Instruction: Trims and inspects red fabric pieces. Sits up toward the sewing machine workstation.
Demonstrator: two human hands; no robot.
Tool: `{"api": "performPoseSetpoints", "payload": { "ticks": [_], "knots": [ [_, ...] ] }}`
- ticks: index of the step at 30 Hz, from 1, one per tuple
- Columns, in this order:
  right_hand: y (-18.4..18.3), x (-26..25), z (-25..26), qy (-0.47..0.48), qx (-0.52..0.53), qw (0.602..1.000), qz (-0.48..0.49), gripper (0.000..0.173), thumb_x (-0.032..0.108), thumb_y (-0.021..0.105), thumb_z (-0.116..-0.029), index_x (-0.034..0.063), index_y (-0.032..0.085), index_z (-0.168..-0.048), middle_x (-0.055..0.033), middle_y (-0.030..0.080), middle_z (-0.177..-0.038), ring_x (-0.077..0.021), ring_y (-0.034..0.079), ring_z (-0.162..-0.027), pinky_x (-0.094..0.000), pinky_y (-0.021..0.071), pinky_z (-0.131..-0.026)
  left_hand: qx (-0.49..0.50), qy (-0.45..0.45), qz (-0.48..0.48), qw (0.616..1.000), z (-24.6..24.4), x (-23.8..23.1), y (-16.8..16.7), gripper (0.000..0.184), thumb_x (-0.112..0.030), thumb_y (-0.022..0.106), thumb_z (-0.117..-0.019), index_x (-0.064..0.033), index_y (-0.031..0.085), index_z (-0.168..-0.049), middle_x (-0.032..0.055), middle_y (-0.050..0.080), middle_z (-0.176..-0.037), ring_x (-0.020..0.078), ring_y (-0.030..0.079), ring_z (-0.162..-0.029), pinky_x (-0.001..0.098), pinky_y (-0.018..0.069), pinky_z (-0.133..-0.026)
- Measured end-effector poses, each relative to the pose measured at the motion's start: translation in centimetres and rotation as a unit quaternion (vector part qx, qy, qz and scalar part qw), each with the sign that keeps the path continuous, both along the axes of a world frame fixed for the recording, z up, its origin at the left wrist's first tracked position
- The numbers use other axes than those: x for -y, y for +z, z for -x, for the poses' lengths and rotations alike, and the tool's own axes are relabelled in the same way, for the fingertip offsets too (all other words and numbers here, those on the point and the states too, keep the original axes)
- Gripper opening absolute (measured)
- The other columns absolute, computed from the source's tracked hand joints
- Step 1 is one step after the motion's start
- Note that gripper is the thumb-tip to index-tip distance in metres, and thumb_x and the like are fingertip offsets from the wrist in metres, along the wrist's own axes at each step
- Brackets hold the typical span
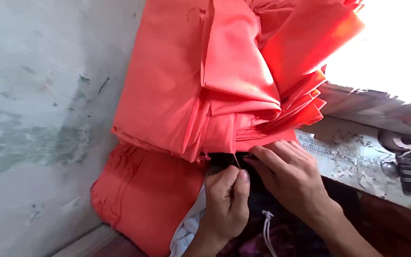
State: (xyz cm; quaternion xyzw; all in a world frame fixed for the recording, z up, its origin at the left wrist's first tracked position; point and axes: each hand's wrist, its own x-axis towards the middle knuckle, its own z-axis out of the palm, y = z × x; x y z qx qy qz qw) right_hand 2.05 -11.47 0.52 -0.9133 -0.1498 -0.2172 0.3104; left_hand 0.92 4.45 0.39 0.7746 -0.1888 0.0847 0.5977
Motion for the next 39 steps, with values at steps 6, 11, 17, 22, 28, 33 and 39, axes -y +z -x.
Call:
{"api": "performPoseSetpoints", "payload": {
  "ticks": [6, 11, 17, 22, 28, 33, 39],
  "knots": [
    [-1.2, -1.5, -0.6, 0.099, 0.003, 0.994, -0.054, 0.020, 0.020, 0.057, -0.1047, 0.0096, 0.072, -0.099, -0.0059, 0.062, -0.073, -0.0174, 0.058, -0.071, -0.0310, 0.0442, -0.068, 0.018, 0.003, -0.032, 0.999, 0.9, -1.9, 0.3, 0.038, -0.020, 0.039, -0.1083, -0.0058, 0.049, -0.074, 0.0013, 0.047, -0.068, 0.0022, 0.048, -0.063, 0.0143, 0.0409, -0.059],
    [-2.4, -1.5, 1.3, 0.055, -0.028, 0.997, -0.056, 0.023, 0.026, 0.064, -0.1028, 0.0060, 0.073, -0.107, -0.0138, 0.068, -0.079, -0.0227, 0.063, -0.072, -0.0367, 0.0482, -0.071, -0.006, 0.019, -0.027, 0.999, 2.6, -4.5, -1.1, 0.038, -0.018, 0.039, -0.1078, -0.0046, 0.049, -0.074, 0.0056, 0.050, -0.077, 0.0068, 0.052, -0.074, 0.0159, 0.0436, -0.067],
    [-1.1, -3.5, -0.2, 0.059, 0.012, 0.997, -0.052, 0.021, 0.025, 0.058, -0.1052, 0.0078, 0.071, -0.104, -0.0069, 0.059, -0.073, -0.0158, 0.056, -0.069, -0.0283, 0.0439, -0.068, 0.039, -0.036, -0.033, 0.998, 2.6, -3.6, -0.7, 0.043, -0.023, 0.039, -0.1077, -0.0083, 0.050, -0.069, 0.0072, 0.056, -0.072, 0.0136, 0.058, -0.070, 0.0220, 0.0488, -0.062],
    [-2.2, -1.9, 2.0, 0.030, -0.058, 0.998, -0.006, 0.025, 0.029, 0.059, -0.1038, 0.0060, 0.070, -0.101, -0.0086, 0.063, -0.076, -0.0141, 0.060, -0.072, -0.0233, 0.0483, -0.070, -0.043, 0.053, 0.005, 0.998, 3.0, -6.7, -1.3, 0.039, -0.031, 0.033, -0.1128, -0.0061, 0.056, -0.094, 0.0036, 0.065, -0.103, 0.0035, 0.064, -0.088, 0.0188, 0.0552, -0.078],
    [0.8, -4.2, 0.4, 0.066, -0.011, 0.998, -0.002, 0.023, 0.030, 0.064, -0.1011, 0.0078, 0.068, -0.108, -0.0083, 0.066, -0.085, -0.0099, 0.063, -0.080, -0.0182, 0.0494, -0.072, 0.016, 0.294, -0.041, 0.955, -3.4, -8.4, -2.2, 0.029, -0.025, 0.060, -0.1011, 0.0005, 0.064, -0.089, -0.0012, 0.059, -0.070, -0.0021, 0.055, -0.065, 0.0158, 0.0482, -0.063],
    [2.0, -7.4, -2.0, 0.103, 0.026, 0.994, 0.012, 0.020, 0.025, 0.062, -0.1025, 0.0073, 0.070, -0.103, -0.0111, 0.075, -0.099, -0.0174, 0.068, -0.079, -0.0293, 0.0492, -0.064, 0.015, 0.158, -0.042, 0.986, -1.1, -8.4, -0.3, 0.038, -0.019, 0.047, -0.1069, -0.0008, 0.057, -0.075, 0.0007, 0.050, -0.062, 0.0000, 0.050, -0.057, 0.0143, 0.0431, -0.055],
    [2.1, -9.8, -2.5, 0.098, 0.019, 0.995, 0.028, 0.020, 0.023, 0.059, -0.1032, 0.0100, 0.074, -0.102, -0.0086, 0.072, -0.088, -0.0203, 0.065, -0.069, -0.0328, 0.0464, -0.054, 0.028, 0.116, -0.019, 0.993, 0.8, -8.5, 1.1, 0.037, -0.019, 0.045, -0.1078, -0.0048, 0.051, -0.075, -0.0011, 0.045, -0.062, -0.0013, 0.046, -0.057, 0.0121, 0.0399, -0.054]
  ]
}}
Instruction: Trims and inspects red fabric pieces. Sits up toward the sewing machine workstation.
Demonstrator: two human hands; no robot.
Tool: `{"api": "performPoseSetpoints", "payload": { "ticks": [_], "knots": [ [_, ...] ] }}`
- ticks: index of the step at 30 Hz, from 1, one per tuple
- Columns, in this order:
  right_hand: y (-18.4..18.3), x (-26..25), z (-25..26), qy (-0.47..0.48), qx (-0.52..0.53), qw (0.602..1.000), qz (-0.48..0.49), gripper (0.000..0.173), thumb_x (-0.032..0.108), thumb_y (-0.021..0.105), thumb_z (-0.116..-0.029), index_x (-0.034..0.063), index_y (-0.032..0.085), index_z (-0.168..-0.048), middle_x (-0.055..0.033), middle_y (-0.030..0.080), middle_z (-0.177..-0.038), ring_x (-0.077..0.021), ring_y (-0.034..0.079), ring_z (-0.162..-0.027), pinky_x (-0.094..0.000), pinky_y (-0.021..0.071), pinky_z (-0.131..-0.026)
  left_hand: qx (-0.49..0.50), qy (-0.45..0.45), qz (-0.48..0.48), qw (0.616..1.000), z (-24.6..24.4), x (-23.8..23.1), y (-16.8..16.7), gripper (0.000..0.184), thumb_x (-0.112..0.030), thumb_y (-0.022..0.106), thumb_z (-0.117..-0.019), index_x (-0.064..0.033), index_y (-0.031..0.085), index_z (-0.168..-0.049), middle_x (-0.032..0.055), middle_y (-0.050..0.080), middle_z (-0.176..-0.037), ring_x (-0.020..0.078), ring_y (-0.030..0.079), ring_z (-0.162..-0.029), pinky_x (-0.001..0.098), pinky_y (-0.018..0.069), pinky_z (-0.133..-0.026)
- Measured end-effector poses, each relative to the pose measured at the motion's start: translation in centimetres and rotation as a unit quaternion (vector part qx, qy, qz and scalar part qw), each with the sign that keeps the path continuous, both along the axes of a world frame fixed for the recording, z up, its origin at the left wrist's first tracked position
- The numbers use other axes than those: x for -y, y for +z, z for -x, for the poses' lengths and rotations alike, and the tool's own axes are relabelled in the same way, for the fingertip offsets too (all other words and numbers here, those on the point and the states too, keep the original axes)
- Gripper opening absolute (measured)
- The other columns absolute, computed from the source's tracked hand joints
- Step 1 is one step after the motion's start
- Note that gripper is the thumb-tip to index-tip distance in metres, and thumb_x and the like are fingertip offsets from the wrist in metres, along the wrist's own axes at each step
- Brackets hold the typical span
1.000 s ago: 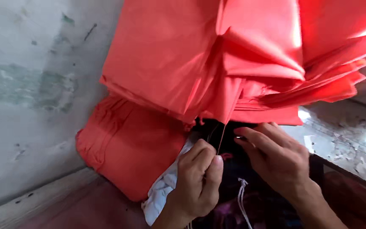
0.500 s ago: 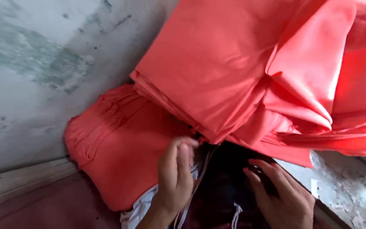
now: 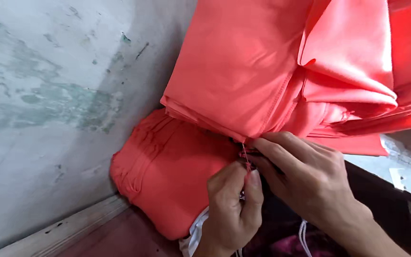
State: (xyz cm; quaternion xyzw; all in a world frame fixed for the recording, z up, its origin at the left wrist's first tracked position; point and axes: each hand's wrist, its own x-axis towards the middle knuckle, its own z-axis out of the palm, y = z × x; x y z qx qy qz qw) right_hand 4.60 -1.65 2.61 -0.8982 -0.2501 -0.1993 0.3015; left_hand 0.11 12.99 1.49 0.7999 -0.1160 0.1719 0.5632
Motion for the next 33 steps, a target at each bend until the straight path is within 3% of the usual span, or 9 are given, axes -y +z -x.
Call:
{"api": "performPoseSetpoints", "payload": {
  "ticks": [4, 6, 8, 10, 11, 13, 15, 21, 33],
  "knots": [
    [-0.1, 0.2, 0.5, 0.030, -0.032, 0.999, -0.018, 0.023, 0.020, 0.056, -0.1055, 0.0085, 0.074, -0.102, -0.0097, 0.067, -0.073, -0.0217, 0.063, -0.061, -0.0342, 0.0468, -0.052, 0.031, -0.027, -0.021, 0.999, 0.6, -0.2, -0.6, 0.035, -0.022, 0.042, -0.1073, -0.0068, 0.050, -0.077, 0.0032, 0.048, -0.068, 0.0058, 0.051, -0.065, 0.0163, 0.0441, -0.062],
    [-1.0, 2.0, 2.3, 0.025, -0.046, 0.999, -0.011, 0.023, 0.022, 0.057, -0.1051, 0.0067, 0.073, -0.102, -0.0101, 0.066, -0.072, -0.0210, 0.063, -0.062, -0.0334, 0.0490, -0.056, -0.040, -0.019, 0.045, 0.998, 1.0, -0.3, -1.8, 0.039, -0.031, 0.036, -0.1123, -0.0043, 0.058, -0.095, 0.0029, 0.061, -0.085, 0.0047, 0.061, -0.076, 0.0192, 0.0532, -0.068],
    [-1.9, 4.2, 4.5, 0.007, -0.080, 0.997, 0.007, 0.023, 0.025, 0.062, -0.1026, 0.0042, 0.073, -0.103, -0.0101, 0.069, -0.076, -0.0181, 0.064, -0.065, -0.0293, 0.0511, -0.059, -0.121, 0.014, 0.169, 0.978, 0.1, 0.1, -3.1, 0.037, -0.029, 0.033, -0.1130, -0.0035, 0.060, -0.109, -0.0018, 0.070, -0.094, 0.0032, 0.068, -0.075, 0.0218, 0.0600, -0.065],
    [-2.8, 5.6, 5.9, -0.014, -0.119, 0.992, 0.030, 0.027, 0.025, 0.065, -0.0996, 0.0010, 0.073, -0.108, -0.0111, 0.073, -0.083, -0.0166, 0.068, -0.069, -0.0280, 0.0543, -0.062, -0.156, 0.027, 0.223, 0.962, -1.2, 1.5, -3.9, 0.026, -0.021, 0.035, -0.1119, -0.0045, 0.056, -0.112, -0.0074, 0.061, -0.081, -0.0013, 0.056, -0.064, 0.0174, 0.0503, -0.056],
    [-3.3, 6.1, 6.2, -0.023, -0.126, 0.991, 0.035, 0.028, 0.026, 0.065, -0.0991, 0.0008, 0.072, -0.110, -0.0107, 0.073, -0.086, -0.0156, 0.069, -0.071, -0.0275, 0.0554, -0.063, -0.160, 0.023, 0.220, 0.962, -1.4, 2.5, -3.9, 0.023, -0.017, 0.041, -0.1095, -0.0023, 0.058, -0.109, -0.0074, 0.057, -0.077, -0.0027, 0.052, -0.063, 0.0167, 0.0460, -0.058],
    [-3.7, 6.8, 6.3, -0.047, -0.107, 0.993, 0.032, 0.028, 0.030, 0.064, -0.1002, 0.0040, 0.070, -0.109, -0.0084, 0.070, -0.084, -0.0124, 0.066, -0.071, -0.0241, 0.0526, -0.062, -0.120, 0.002, 0.181, 0.976, -0.8, 4.3, -4.0, 0.026, -0.013, 0.050, -0.1056, 0.0035, 0.066, -0.093, -0.0013, 0.065, -0.076, -0.0028, 0.059, -0.069, 0.0161, 0.0510, -0.066],
    [-2.8, 7.5, 5.3, -0.067, -0.058, 0.996, 0.031, 0.026, 0.029, 0.063, -0.1008, 0.0050, 0.071, -0.102, -0.0083, 0.067, -0.077, -0.0129, 0.062, -0.068, -0.0232, 0.0475, -0.060, -0.070, 0.001, 0.119, 0.990, 0.6, 5.0, -3.7, 0.035, -0.020, 0.045, -0.1084, -0.0014, 0.059, -0.082, 0.0008, 0.057, -0.070, 0.0001, 0.055, -0.066, 0.0171, 0.0484, -0.063],
    [-0.5, 4.9, 2.9, -0.035, -0.021, 0.999, 0.016, 0.024, 0.027, 0.060, -0.1039, 0.0061, 0.073, -0.102, -0.0120, 0.067, -0.075, -0.0237, 0.063, -0.063, -0.0355, 0.0466, -0.056, -0.031, 0.013, 0.096, 0.995, 2.4, 3.2, -2.0, 0.038, -0.026, 0.043, -0.1107, -0.0069, 0.056, -0.080, -0.0020, 0.054, -0.070, -0.0012, 0.056, -0.068, 0.0142, 0.0489, -0.065],
    [-1.8, 1.0, 2.2, -0.041, -0.015, 0.999, -0.004, 0.022, 0.021, 0.059, -0.1027, 0.0061, 0.072, -0.094, -0.0080, 0.060, -0.066, -0.0217, 0.057, -0.056, -0.0332, 0.0403, -0.048, -0.015, 0.033, 0.012, 0.999, 3.4, 1.1, -1.4, 0.042, -0.028, 0.040, -0.1105, -0.0099, 0.047, -0.073, -0.0032, 0.042, -0.063, -0.0025, 0.045, -0.059, 0.0120, 0.0394, -0.057]
  ]
}}
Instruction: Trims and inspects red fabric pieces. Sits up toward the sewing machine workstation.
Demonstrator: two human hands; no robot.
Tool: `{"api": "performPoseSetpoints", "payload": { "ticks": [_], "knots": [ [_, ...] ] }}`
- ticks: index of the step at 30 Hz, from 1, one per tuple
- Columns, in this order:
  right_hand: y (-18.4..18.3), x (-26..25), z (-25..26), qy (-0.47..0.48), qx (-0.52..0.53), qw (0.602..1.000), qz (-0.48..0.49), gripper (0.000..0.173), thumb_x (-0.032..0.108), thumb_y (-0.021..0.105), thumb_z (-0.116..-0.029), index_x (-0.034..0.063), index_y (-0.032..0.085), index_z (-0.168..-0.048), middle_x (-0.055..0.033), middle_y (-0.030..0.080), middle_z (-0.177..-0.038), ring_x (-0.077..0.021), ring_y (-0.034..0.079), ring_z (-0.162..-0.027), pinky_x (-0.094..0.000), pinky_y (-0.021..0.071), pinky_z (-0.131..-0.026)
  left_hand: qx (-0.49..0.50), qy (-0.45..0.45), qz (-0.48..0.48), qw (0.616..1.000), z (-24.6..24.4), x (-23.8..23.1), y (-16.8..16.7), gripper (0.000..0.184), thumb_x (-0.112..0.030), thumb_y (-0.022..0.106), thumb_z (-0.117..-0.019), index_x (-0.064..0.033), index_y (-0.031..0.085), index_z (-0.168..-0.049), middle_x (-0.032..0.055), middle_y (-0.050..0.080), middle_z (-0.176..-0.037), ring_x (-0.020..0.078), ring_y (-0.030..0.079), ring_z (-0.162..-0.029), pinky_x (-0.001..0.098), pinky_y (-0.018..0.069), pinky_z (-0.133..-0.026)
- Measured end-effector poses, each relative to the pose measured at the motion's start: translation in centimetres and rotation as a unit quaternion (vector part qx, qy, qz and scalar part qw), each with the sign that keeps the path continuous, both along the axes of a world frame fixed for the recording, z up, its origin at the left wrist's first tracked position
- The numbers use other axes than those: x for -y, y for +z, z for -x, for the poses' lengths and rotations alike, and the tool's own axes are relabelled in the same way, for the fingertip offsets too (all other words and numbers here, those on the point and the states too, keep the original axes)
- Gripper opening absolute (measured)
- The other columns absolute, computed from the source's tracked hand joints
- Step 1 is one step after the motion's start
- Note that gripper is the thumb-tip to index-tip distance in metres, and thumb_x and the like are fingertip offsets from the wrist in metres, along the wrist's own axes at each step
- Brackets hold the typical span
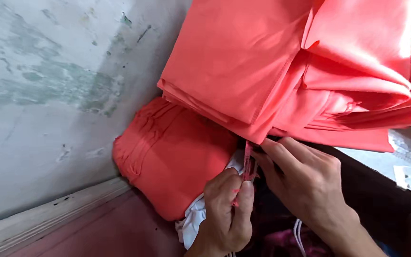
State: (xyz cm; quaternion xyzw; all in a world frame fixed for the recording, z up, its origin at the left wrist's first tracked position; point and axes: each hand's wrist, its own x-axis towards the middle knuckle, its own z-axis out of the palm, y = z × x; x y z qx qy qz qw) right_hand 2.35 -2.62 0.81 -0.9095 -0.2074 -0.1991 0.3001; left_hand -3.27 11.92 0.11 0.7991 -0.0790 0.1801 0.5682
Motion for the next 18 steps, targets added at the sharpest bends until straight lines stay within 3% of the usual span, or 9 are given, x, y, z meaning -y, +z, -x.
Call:
{"api": "performPoseSetpoints", "payload": {
  "ticks": [3, 7, 11, 14, 18],
  "knots": [
    [-0.4, -0.2, 0.4, -0.003, -0.006, 1.000, -0.013, 0.025, 0.022, 0.057, -0.1041, 0.0050, 0.072, -0.092, -0.0081, 0.059, -0.064, -0.0207, 0.056, -0.056, -0.0329, 0.0394, -0.049, -0.002, -0.012, 0.011, 1.000, 0.4, -1.2, 0.0, 0.042, -0.030, 0.038, -0.1111, -0.0115, 0.046, -0.074, -0.0026, 0.041, -0.065, -0.0006, 0.044, -0.059, 0.0122, 0.0374, -0.055],
    [0.3, -0.5, 0.6, -0.034, -0.007, 0.999, 0.001, 0.026, 0.024, 0.061, -0.1024, 0.0015, 0.072, -0.096, -0.0130, 0.066, -0.071, -0.0225, 0.063, -0.062, -0.0322, 0.0477, -0.056, 0.026, -0.011, 0.024, 0.999, 0.5, -2.3, -0.3, 0.042, -0.030, 0.038, -0.1112, -0.0121, 0.044, -0.074, -0.0016, 0.041, -0.066, 0.0011, 0.045, -0.061, 0.0126, 0.0377, -0.057],
    [0.9, -2.0, -0.7, 0.001, 0.019, 1.000, -0.013, 0.022, 0.018, 0.062, -0.1010, 0.0018, 0.073, -0.091, -0.0110, 0.064, -0.067, -0.0189, 0.061, -0.059, -0.0288, 0.0460, -0.053, 0.049, -0.016, 0.012, 0.999, 0.4, -2.7, -0.7, 0.043, -0.030, 0.035, -0.1113, -0.0114, 0.043, -0.074, 0.0010, 0.041, -0.066, 0.0054, 0.046, -0.061, 0.0153, 0.0382, -0.057],
    [0.4, -1.0, 0.8, 0.010, 0.020, 1.000, -0.008, 0.024, 0.022, 0.059, -0.1032, 0.0041, 0.070, -0.093, -0.0062, 0.057, -0.065, -0.0125, 0.054, -0.060, -0.0220, 0.0415, -0.056, 0.051, -0.009, 0.044, 0.998, 1.4, -3.3, -1.3, 0.041, -0.032, 0.036, -0.1112, -0.0120, 0.045, -0.076, 0.0009, 0.043, -0.068, 0.0053, 0.047, -0.061, 0.0152, 0.0400, -0.057],
    [0.3, -0.6, 0.9, 0.002, 0.013, 1.000, 0.018, 0.022, 0.024, 0.066, -0.0987, 0.0039, 0.071, -0.092, -0.0064, 0.063, -0.069, -0.0098, 0.059, -0.064, -0.0187, 0.0445, -0.059, 0.072, -0.005, 0.063, 0.995, 2.2, -3.9, -1.6, 0.040, -0.032, 0.040, -0.1104, -0.0133, 0.045, -0.075, 0.0001, 0.042, -0.068, 0.0053, 0.047, -0.063, 0.0153, 0.0395, -0.058]
  ]
}}
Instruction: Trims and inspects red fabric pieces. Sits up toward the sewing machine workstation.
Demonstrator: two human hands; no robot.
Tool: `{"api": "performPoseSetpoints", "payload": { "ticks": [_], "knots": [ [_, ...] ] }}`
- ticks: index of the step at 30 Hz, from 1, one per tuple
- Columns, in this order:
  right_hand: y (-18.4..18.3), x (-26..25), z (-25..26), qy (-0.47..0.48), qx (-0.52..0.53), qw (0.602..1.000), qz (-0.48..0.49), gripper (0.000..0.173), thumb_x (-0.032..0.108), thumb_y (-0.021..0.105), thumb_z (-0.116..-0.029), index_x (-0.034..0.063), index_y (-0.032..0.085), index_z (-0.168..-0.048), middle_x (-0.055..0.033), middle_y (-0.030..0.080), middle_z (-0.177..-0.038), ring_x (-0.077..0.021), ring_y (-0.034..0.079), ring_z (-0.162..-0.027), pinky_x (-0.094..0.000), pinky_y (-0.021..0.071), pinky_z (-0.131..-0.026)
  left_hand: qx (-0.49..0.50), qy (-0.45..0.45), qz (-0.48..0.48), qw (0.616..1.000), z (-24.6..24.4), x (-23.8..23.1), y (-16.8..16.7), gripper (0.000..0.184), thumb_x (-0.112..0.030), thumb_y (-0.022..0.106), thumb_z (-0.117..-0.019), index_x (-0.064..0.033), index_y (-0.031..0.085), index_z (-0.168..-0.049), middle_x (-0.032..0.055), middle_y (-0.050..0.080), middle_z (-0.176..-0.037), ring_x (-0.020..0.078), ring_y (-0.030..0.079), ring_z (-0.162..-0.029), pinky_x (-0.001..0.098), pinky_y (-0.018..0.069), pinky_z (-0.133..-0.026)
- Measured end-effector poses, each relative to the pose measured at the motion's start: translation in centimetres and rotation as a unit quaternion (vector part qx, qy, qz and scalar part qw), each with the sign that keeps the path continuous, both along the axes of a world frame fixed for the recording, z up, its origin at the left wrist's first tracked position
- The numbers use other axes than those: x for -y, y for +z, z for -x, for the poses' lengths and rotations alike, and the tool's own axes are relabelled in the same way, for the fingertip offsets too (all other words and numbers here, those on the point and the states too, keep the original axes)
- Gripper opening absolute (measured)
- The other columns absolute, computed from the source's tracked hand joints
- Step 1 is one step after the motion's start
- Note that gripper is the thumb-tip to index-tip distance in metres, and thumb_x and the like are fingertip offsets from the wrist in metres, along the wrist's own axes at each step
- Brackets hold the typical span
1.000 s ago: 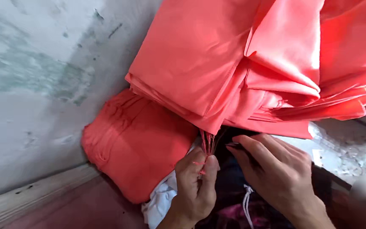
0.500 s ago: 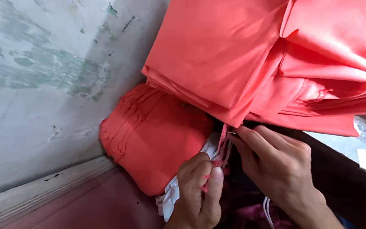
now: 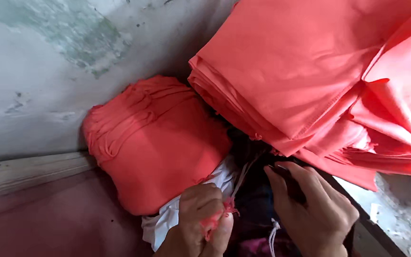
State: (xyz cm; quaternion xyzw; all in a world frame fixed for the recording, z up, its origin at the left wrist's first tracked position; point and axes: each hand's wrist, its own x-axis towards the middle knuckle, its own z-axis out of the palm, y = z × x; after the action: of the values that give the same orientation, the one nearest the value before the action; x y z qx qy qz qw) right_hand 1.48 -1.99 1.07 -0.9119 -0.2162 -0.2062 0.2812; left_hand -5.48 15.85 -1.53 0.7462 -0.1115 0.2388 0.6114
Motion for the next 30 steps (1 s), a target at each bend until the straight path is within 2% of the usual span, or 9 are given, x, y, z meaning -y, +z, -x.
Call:
{"api": "performPoseSetpoints", "payload": {
  "ticks": [2, 6, 9, 11, 14, 16, 19, 23, 30],
  "knots": [
    [0.1, -0.2, -0.3, 0.020, -0.005, 1.000, 0.009, 0.022, 0.025, 0.066, -0.0990, 0.0041, 0.073, -0.094, -0.0067, 0.064, -0.070, -0.0115, 0.059, -0.064, -0.0211, 0.0447, -0.059, 0.010, -0.005, 0.004, 1.000, 0.2, 0.0, -0.1, 0.040, -0.031, 0.041, -0.1097, -0.0122, 0.046, -0.075, 0.0014, 0.045, -0.069, 0.0073, 0.050, -0.065, 0.0172, 0.0423, -0.061],
    [-1.1, 2.2, 1.4, 0.011, -0.027, 0.999, 0.026, 0.022, 0.027, 0.065, -0.0982, 0.0064, 0.072, -0.094, -0.0058, 0.062, -0.070, -0.0120, 0.059, -0.066, -0.0209, 0.0458, -0.061, -0.134, 0.004, 0.072, 0.988, -1.9, 2.3, -1.5, 0.039, -0.029, 0.032, -0.1131, -0.0037, 0.058, -0.101, 0.0012, 0.061, -0.084, 0.0006, 0.058, -0.073, 0.0176, 0.0516, -0.067],
    [-1.2, 5.7, 2.3, -0.031, -0.035, 0.997, 0.055, 0.022, 0.027, 0.066, -0.0974, 0.0053, 0.071, -0.095, -0.0085, 0.065, -0.073, -0.0125, 0.063, -0.069, -0.0213, 0.0491, -0.064, -0.175, -0.008, 0.134, 0.975, -6.4, 6.0, -2.3, 0.030, -0.013, 0.045, -0.1070, 0.0097, 0.063, -0.114, 0.0041, 0.064, -0.089, -0.0014, 0.057, -0.076, 0.0177, 0.0501, -0.070],
    [0.0, 7.7, 2.4, -0.051, -0.021, 0.996, 0.063, 0.024, 0.027, 0.066, -0.0987, 0.0031, 0.069, -0.096, -0.0104, 0.064, -0.073, -0.0121, 0.061, -0.068, -0.0204, 0.0471, -0.063, -0.147, -0.025, 0.168, 0.974, -7.9, 8.3, -2.3, 0.020, -0.009, 0.056, -0.1002, 0.0084, 0.065, -0.102, 0.0042, 0.069, -0.088, -0.0016, 0.065, -0.085, 0.0181, 0.0550, -0.080],
    [1.8, 9.0, 1.7, -0.072, 0.004, 0.996, 0.052, 0.025, 0.028, 0.065, -0.1002, 0.0033, 0.068, -0.098, -0.0100, 0.063, -0.074, -0.0096, 0.059, -0.069, -0.0173, 0.0447, -0.064, -0.122, -0.103, 0.172, 0.972, -7.4, 9.6, -0.9, 0.030, -0.013, 0.052, -0.1046, 0.0002, 0.060, -0.079, -0.0021, 0.058, -0.067, -0.0031, 0.056, -0.065, 0.0154, 0.0490, -0.062],
    [1.6, 8.9, 1.4, -0.070, 0.002, 0.997, 0.038, 0.023, 0.028, 0.065, -0.1005, 0.0049, 0.070, -0.099, -0.0088, 0.063, -0.073, -0.0117, 0.060, -0.069, -0.0206, 0.0454, -0.064, -0.118, -0.130, 0.134, 0.975, -6.1, 9.2, -0.4, 0.034, -0.019, 0.047, -0.1078, -0.0033, 0.057, -0.080, -0.0031, 0.053, -0.067, -0.0031, 0.052, -0.062, 0.0148, 0.0465, -0.060],
    [0.1, 8.0, 1.2, -0.069, -0.017, 0.997, 0.016, 0.023, 0.027, 0.065, -0.1012, 0.0056, 0.074, -0.100, -0.0112, 0.069, -0.075, -0.0205, 0.065, -0.068, -0.0322, 0.0492, -0.063, -0.080, -0.076, 0.033, 0.993, -4.8, 8.5, -0.7, 0.036, -0.026, 0.043, -0.1098, -0.0085, 0.055, -0.081, -0.0041, 0.049, -0.065, -0.0033, 0.050, -0.060, 0.0137, 0.0442, -0.057],
    [-0.6, 6.5, 0.0, -0.060, -0.040, 0.997, -0.017, 0.022, 0.029, 0.062, -0.1028, 0.0118, 0.076, -0.105, -0.0101, 0.071, -0.082, -0.0242, 0.065, -0.074, -0.0439, 0.0457, -0.074, -0.038, -0.064, -0.023, 0.997, -3.9, 8.8, -0.2, 0.035, -0.025, 0.045, -0.1082, -0.0100, 0.050, -0.077, -0.0012, 0.047, -0.069, -0.0009, 0.050, -0.063, 0.0124, 0.0436, -0.060],
    [-0.7, 4.8, -2.1, -0.022, -0.020, 0.999, -0.028, 0.018, 0.023, 0.059, -0.1031, 0.0139, 0.074, -0.100, -0.0067, 0.067, -0.078, -0.0223, 0.061, -0.072, -0.0396, 0.0431, -0.071, -0.024, -0.047, -0.078, 0.996, -3.0, 9.2, 0.4, 0.038, -0.029, 0.045, -0.1082, -0.0105, 0.050, -0.076, -0.0002, 0.050, -0.069, 0.0006, 0.054, -0.067, 0.0125, 0.0464, -0.064]
  ]
}}
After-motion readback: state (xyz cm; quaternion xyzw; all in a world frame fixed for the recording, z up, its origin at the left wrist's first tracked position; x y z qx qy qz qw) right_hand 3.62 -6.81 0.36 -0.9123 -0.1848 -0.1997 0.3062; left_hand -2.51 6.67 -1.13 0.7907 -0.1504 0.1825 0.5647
